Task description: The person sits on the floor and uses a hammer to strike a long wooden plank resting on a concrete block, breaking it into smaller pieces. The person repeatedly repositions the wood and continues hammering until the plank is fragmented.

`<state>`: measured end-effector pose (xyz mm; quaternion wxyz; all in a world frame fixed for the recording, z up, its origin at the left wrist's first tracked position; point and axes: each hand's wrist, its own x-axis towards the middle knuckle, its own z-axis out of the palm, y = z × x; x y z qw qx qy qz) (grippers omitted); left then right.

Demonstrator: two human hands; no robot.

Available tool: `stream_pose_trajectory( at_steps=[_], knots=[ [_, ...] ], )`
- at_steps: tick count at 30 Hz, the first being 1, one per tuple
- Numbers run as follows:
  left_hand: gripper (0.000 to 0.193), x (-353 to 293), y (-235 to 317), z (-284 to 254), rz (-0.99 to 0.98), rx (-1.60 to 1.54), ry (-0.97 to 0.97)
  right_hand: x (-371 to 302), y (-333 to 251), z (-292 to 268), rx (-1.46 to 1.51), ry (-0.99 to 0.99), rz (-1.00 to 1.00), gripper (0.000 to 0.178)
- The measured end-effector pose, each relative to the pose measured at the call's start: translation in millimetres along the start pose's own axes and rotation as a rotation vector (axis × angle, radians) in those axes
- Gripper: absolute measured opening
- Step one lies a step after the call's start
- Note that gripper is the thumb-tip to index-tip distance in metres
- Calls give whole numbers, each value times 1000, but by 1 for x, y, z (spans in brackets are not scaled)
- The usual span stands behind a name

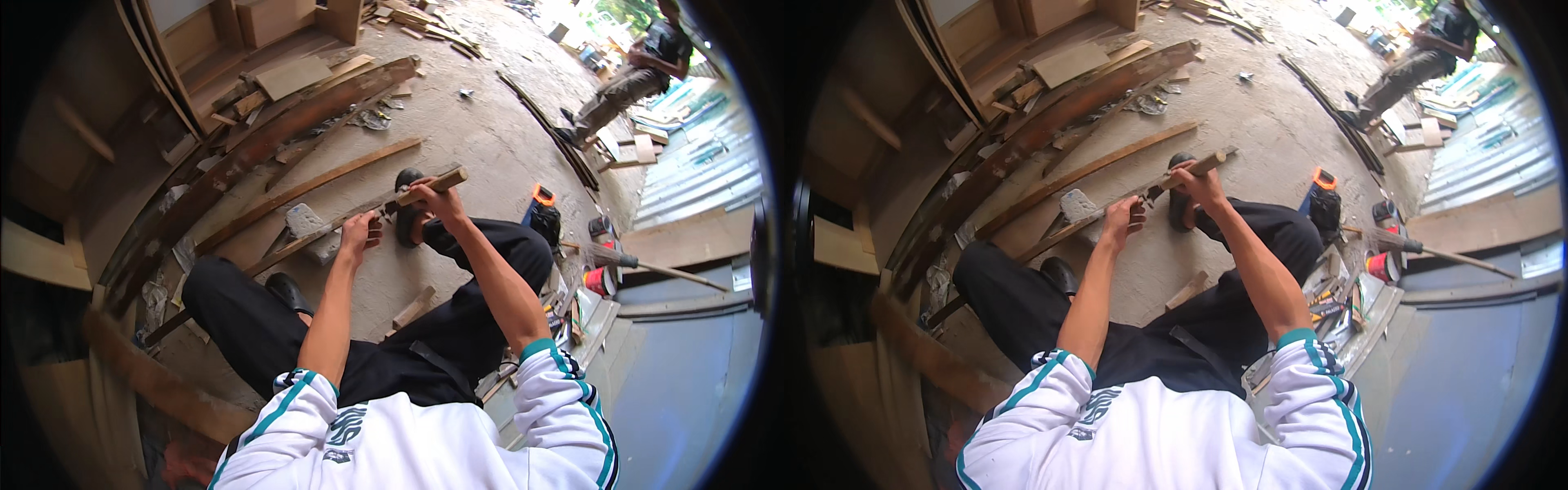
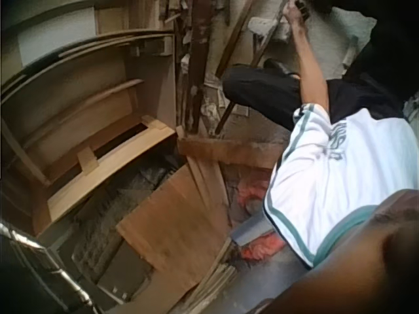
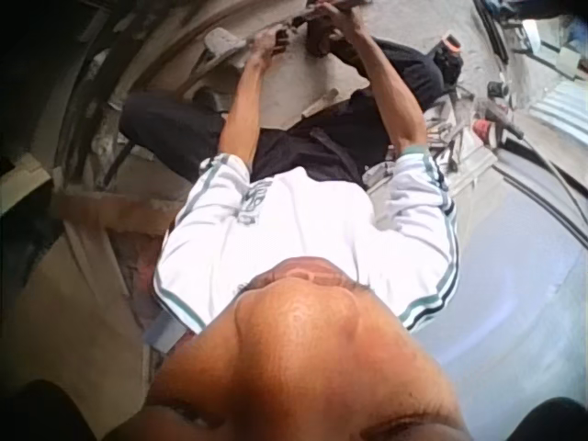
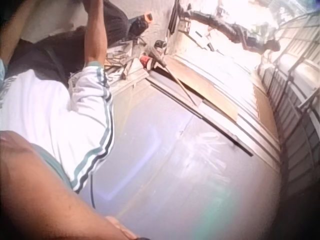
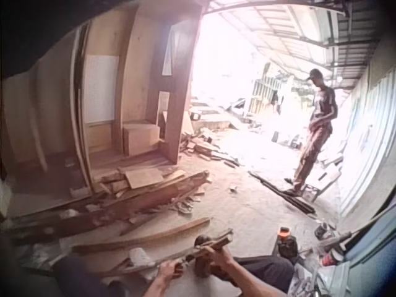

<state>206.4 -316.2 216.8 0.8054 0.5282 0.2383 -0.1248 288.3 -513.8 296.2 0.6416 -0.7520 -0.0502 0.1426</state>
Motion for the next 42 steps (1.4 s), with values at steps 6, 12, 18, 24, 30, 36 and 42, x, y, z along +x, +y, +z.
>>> stream_pose_trajectory(
  at_steps=[6, 12, 18, 24, 30, 36, 42],
  knots=[
    [19, -12, 12, 30, -37, -123, -314, -43, -28, -28, 19, 229, -147, 24],
    [18, -23, 14, 56, 64, -102, -409, -57, -50, -48, -214, 259, -105, 25],
    [20, -15, 8, 46, 86, -161, -344, -48, -56, -40, -571, 293, -237, 27],
    [32, 12, -17, 14, 11, -217, 55, -24, -81, -64, -781, 146, -144, 31],
    [37, 35, -61, -44, -124, -303, 475, 12, -110, -66, -1011, -192, -54, 33],
    [19, 46, -59, -99, -89, -77, 416, 42, -85, -41, -1009, -412, -88, 27],
    [19, 51, -26, -127, -31, 104, 303, 52, -65, -32, -1112, -535, -107, 30]
  ],
)
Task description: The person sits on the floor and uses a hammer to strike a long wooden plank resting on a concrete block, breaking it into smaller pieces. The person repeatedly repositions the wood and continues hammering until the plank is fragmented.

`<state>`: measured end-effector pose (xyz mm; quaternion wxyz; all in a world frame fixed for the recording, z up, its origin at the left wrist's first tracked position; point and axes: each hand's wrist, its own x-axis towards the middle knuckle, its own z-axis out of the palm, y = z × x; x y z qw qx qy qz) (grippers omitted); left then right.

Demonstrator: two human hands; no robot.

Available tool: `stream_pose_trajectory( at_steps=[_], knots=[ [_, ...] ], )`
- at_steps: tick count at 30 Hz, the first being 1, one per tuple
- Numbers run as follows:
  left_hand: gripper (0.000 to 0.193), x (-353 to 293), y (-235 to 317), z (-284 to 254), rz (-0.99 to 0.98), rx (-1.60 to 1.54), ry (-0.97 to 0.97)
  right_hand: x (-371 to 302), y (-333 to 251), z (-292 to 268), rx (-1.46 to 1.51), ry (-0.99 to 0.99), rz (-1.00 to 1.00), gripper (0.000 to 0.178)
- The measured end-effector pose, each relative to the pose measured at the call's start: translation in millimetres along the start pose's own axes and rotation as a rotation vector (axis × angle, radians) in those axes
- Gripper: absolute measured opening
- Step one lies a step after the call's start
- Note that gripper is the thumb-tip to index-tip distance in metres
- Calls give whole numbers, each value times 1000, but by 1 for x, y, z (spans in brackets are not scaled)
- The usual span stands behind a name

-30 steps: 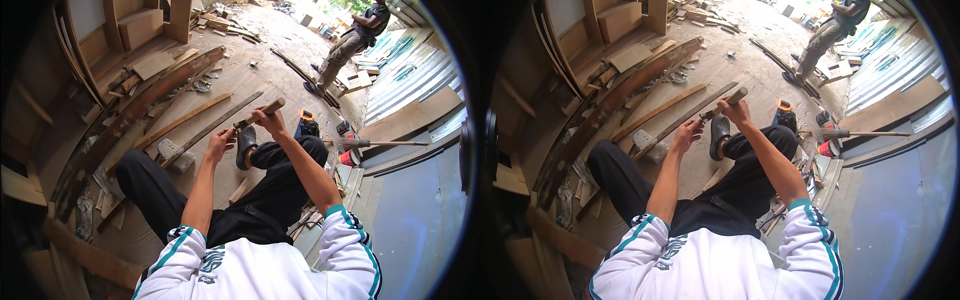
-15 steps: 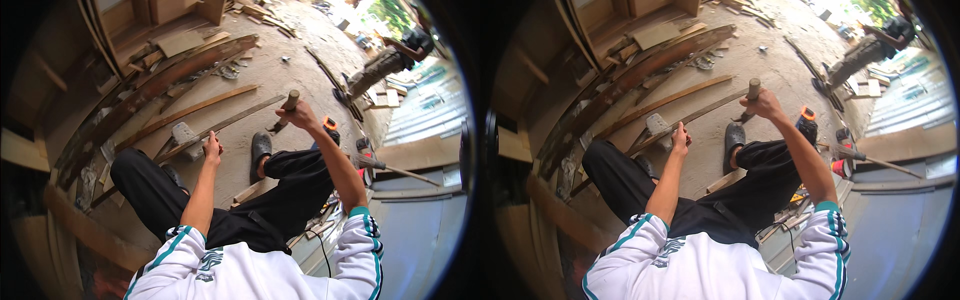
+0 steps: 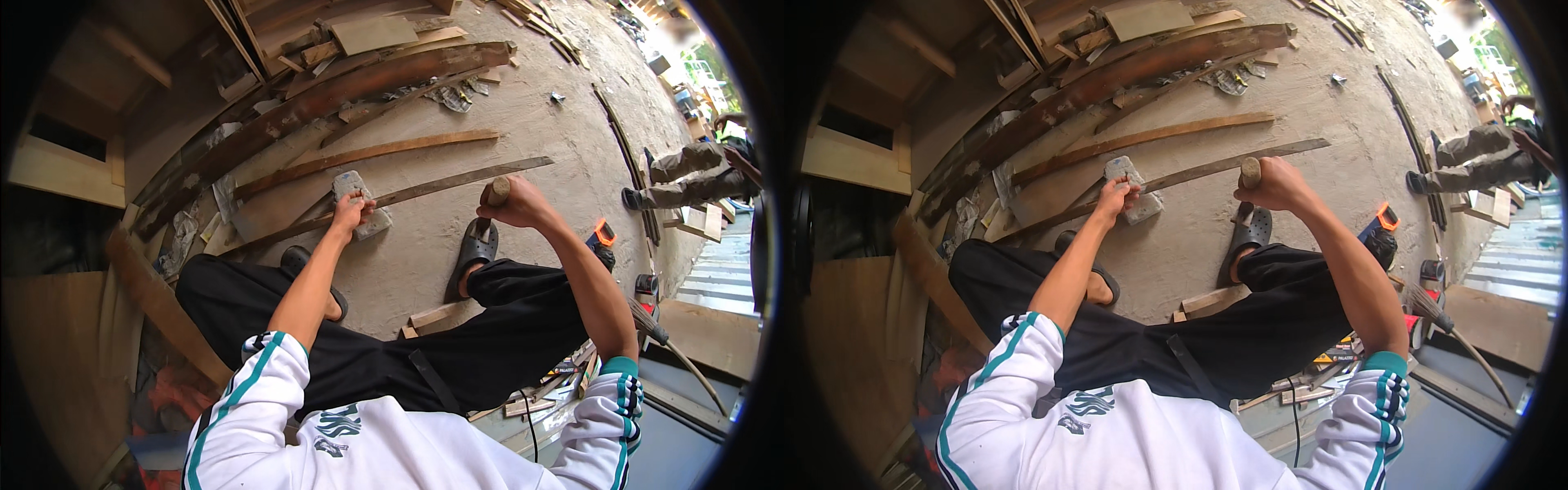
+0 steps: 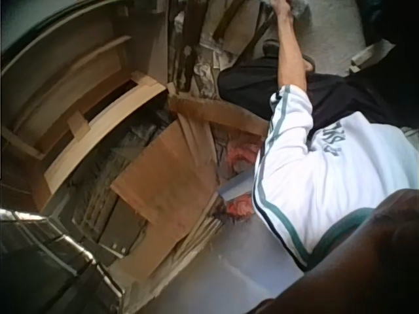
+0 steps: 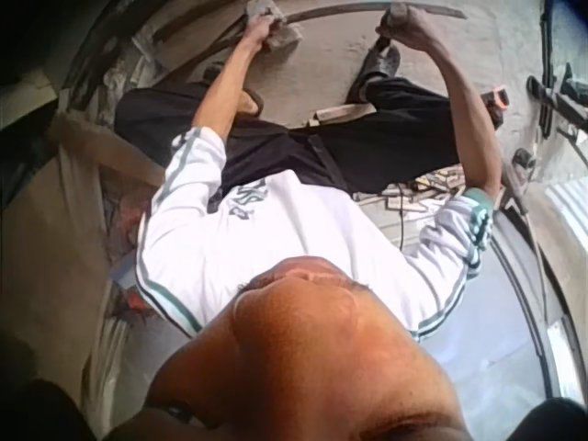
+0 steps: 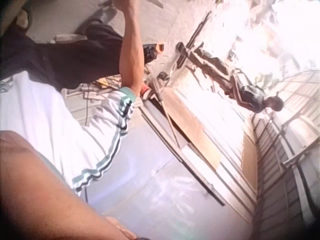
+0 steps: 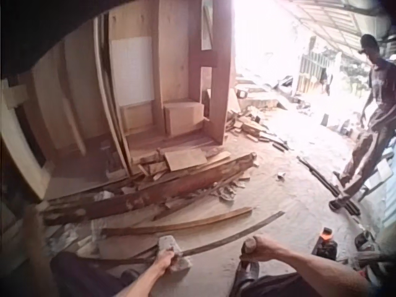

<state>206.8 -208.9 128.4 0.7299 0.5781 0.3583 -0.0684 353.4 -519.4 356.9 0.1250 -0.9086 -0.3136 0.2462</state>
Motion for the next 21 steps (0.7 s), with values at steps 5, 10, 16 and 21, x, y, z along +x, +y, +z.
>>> stream_pose_trajectory(
  at_steps=[5, 10, 16, 21],
  knots=[
    [14, 7, 9, 1, -27, -83, -40, 2, 11, -5, -70, -132, 30, 32],
    [15, 26, -3, 19, -161, -57, -56, -6, 32, -2, -113, -95, 71, 22],
    [17, 25, -22, 79, -269, -21, -55, -33, 54, -10, -44, -100, 143, 36],
    [22, 22, -34, 128, -314, 76, -140, -62, 69, -16, -91, -157, 230, 37]
  ],
)
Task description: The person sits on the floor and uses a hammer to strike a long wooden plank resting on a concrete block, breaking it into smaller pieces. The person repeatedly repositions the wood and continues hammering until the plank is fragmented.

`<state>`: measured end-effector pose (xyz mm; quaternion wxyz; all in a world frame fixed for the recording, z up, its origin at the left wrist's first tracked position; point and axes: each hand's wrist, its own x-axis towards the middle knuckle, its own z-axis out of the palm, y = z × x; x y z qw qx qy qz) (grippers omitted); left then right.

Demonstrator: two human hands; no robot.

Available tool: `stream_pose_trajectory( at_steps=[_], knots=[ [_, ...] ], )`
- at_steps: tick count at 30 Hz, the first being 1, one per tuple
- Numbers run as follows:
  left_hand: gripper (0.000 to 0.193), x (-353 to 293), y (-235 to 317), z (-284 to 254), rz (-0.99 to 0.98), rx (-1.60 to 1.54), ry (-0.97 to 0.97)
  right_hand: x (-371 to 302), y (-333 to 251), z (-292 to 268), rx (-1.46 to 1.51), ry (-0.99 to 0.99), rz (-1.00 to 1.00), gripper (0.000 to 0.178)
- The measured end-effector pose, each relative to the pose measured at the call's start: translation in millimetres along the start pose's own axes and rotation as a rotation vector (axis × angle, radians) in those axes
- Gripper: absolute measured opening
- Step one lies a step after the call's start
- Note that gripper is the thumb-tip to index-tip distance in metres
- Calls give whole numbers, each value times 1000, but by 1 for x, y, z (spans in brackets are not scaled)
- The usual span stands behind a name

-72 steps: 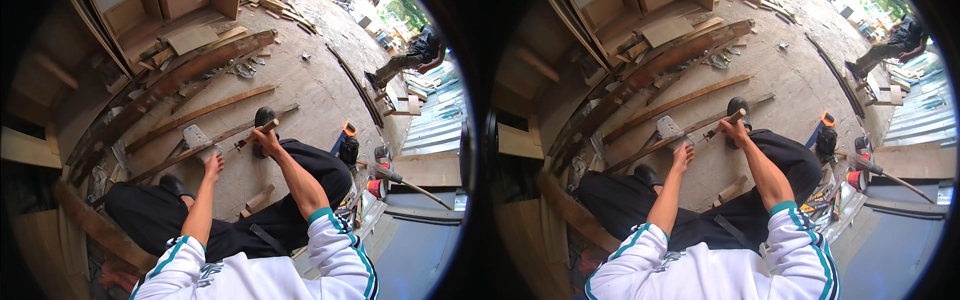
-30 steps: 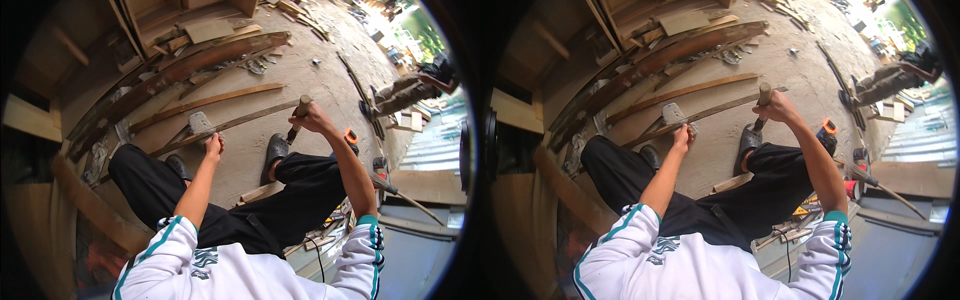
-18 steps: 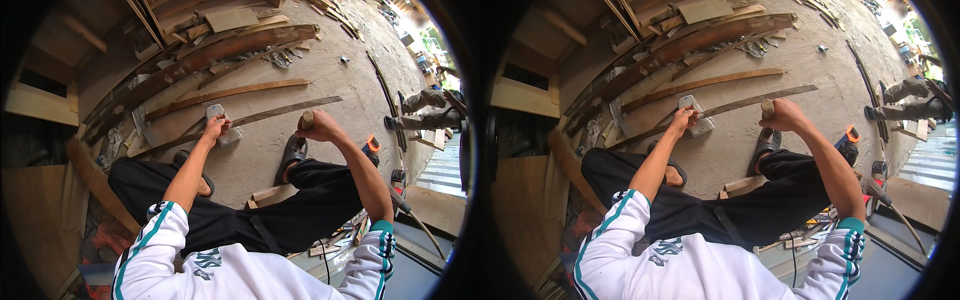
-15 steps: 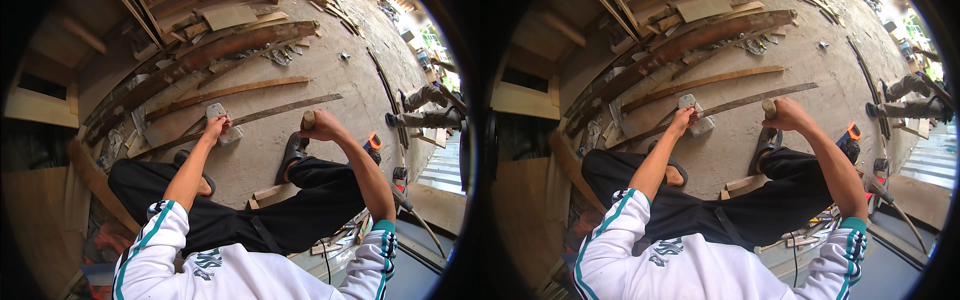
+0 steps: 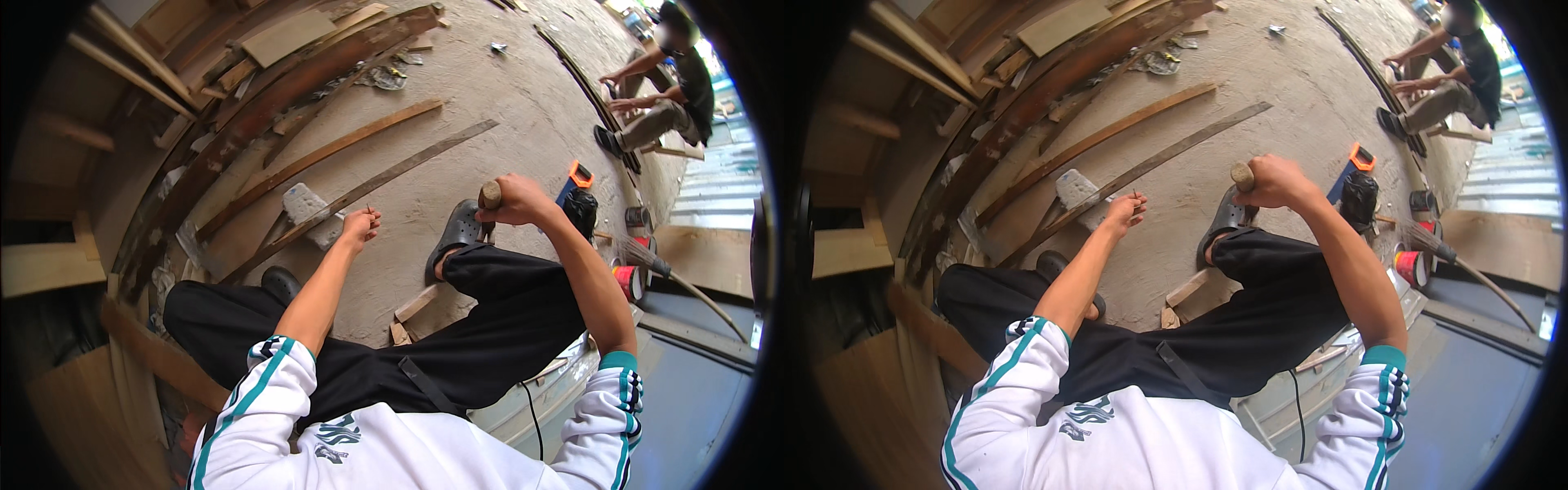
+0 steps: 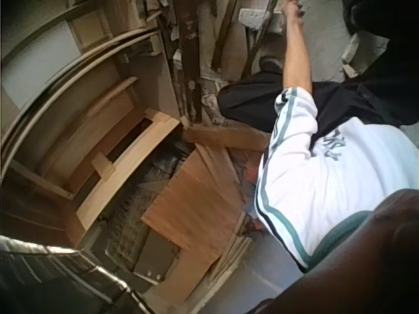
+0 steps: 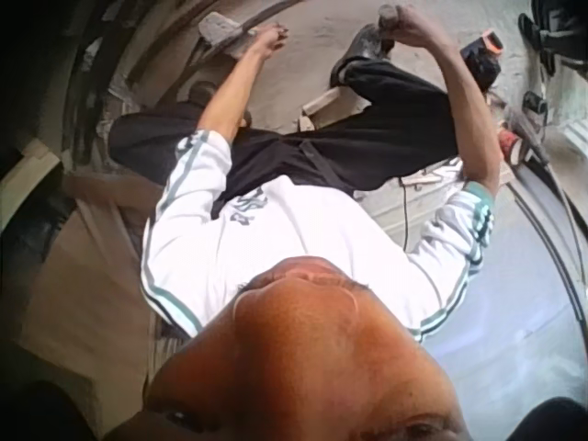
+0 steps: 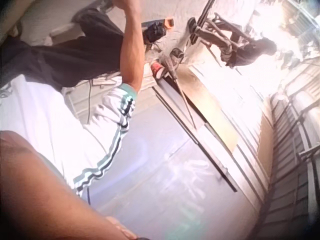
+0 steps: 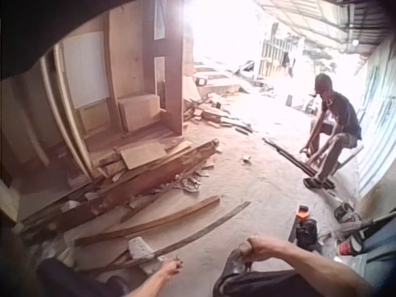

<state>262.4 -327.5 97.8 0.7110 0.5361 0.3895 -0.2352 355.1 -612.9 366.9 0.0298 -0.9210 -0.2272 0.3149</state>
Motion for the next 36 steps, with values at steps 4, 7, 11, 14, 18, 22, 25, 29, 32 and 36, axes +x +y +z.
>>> stream_pose_trajectory(
  at_steps=[4, 7, 11, 14, 18, 22, 25, 29, 32, 36],
  knots=[
    [18, 0, 2, 61, -34, 163, -84, -14, 33, 20, 32, 9, 39, 33],
    [16, 8, 6, 115, 9, 332, -165, -28, 53, 35, 86, 28, 54, 32],
    [24, 21, 31, 194, 257, 512, -317, -47, 58, 31, 133, 20, 109, 36],
    [48, 18, 60, 247, 637, 473, -463, -53, 65, 30, 148, 2, 120, 40],
    [50, 21, 60, 234, 781, 652, -393, -54, 67, 29, 148, -4, 136, 44],
    [42, 14, 22, 147, 763, 853, -120, -55, 66, 26, 157, 28, 128, 47],
    [33, 13, -22, 42, 752, 936, 166, -43, 59, 26, 153, 32, 110, 47],
    [30, -12, -53, -66, 746, 1107, 388, -31, 55, 36, 169, 58, 30, 47],
    [33, -28, -66, -120, 644, 1114, 553, -25, 41, 43, 235, 53, -57, 41],
    [42, -28, -62, -154, 552, 1144, 646, -16, 10, 58, 307, -5, -102, 36]
  ],
)
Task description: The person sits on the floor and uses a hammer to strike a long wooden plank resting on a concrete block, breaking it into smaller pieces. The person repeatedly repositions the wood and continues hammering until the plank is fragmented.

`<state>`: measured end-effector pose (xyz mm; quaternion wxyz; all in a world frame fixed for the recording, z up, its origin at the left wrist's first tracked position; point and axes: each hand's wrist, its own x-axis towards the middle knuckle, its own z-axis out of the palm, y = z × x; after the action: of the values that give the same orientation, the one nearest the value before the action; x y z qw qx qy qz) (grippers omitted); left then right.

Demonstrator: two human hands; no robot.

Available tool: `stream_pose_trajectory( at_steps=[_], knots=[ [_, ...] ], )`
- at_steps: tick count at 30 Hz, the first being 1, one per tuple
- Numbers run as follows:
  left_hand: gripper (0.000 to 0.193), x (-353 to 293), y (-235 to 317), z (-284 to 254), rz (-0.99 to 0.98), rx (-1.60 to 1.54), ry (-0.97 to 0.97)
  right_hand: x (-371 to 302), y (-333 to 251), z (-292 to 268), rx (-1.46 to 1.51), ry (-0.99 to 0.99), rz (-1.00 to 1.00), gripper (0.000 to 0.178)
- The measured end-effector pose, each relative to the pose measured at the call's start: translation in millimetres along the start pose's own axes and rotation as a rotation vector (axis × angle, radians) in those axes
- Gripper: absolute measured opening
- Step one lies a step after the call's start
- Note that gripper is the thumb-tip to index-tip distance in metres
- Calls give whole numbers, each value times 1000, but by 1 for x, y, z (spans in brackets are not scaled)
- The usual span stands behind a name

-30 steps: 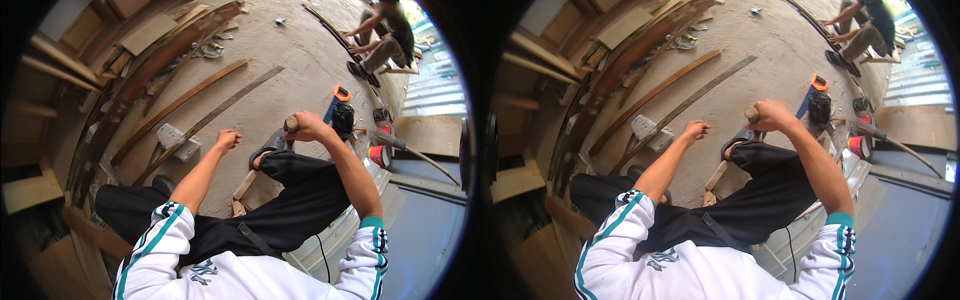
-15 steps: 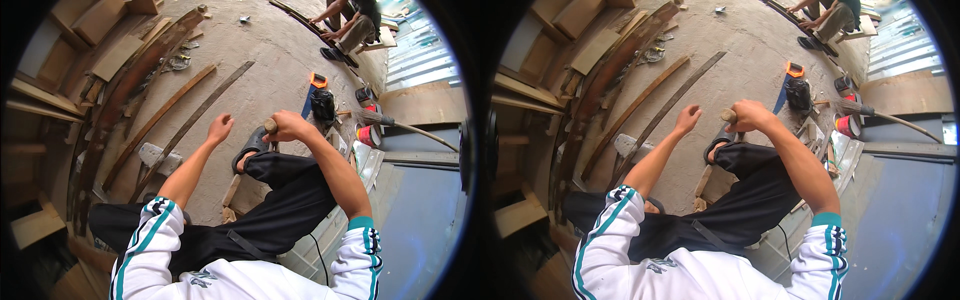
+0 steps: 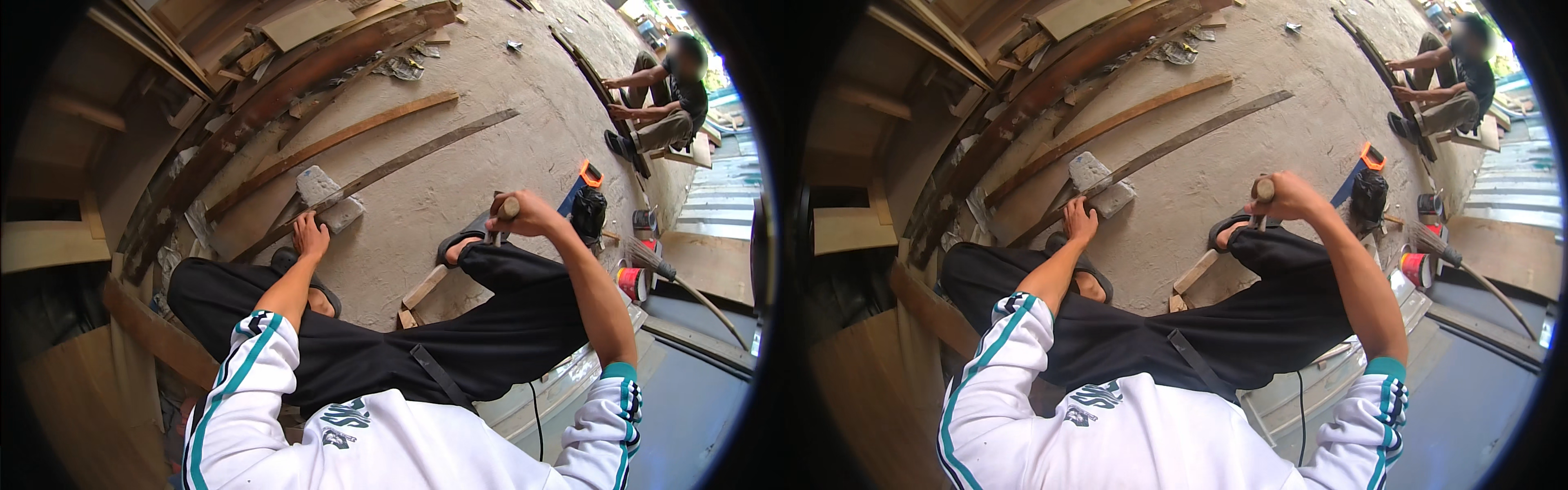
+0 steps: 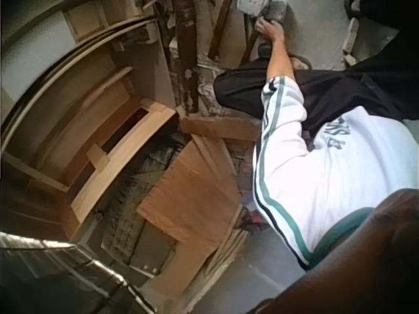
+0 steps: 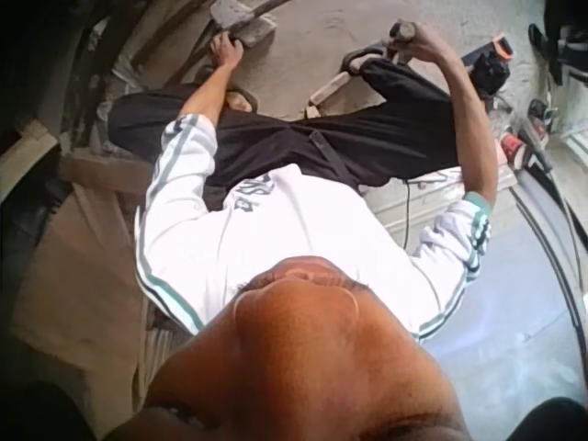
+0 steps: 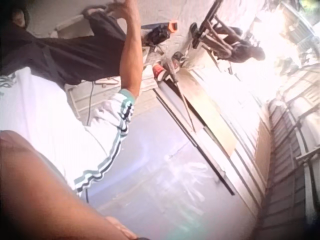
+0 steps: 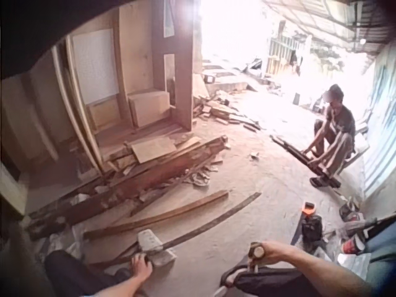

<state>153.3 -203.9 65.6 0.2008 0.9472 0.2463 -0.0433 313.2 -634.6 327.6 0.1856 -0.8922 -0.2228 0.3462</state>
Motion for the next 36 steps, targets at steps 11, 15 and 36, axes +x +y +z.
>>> stream_pose_trajectory(
  at_steps=[11, 15, 36],
  knots=[
    [69, 55, 21, 4, 209, 50, -198, 64, -2, 126, 328, -72, 10, 41],
    [68, 68, 16, 3, 157, 28, -197, 94, -1, 178, 355, 29, 90, 48],
    [50, 58, -45, -35, 260, 222, -320, 110, 9, 216, 956, -118, 380, 66]
  ],
)
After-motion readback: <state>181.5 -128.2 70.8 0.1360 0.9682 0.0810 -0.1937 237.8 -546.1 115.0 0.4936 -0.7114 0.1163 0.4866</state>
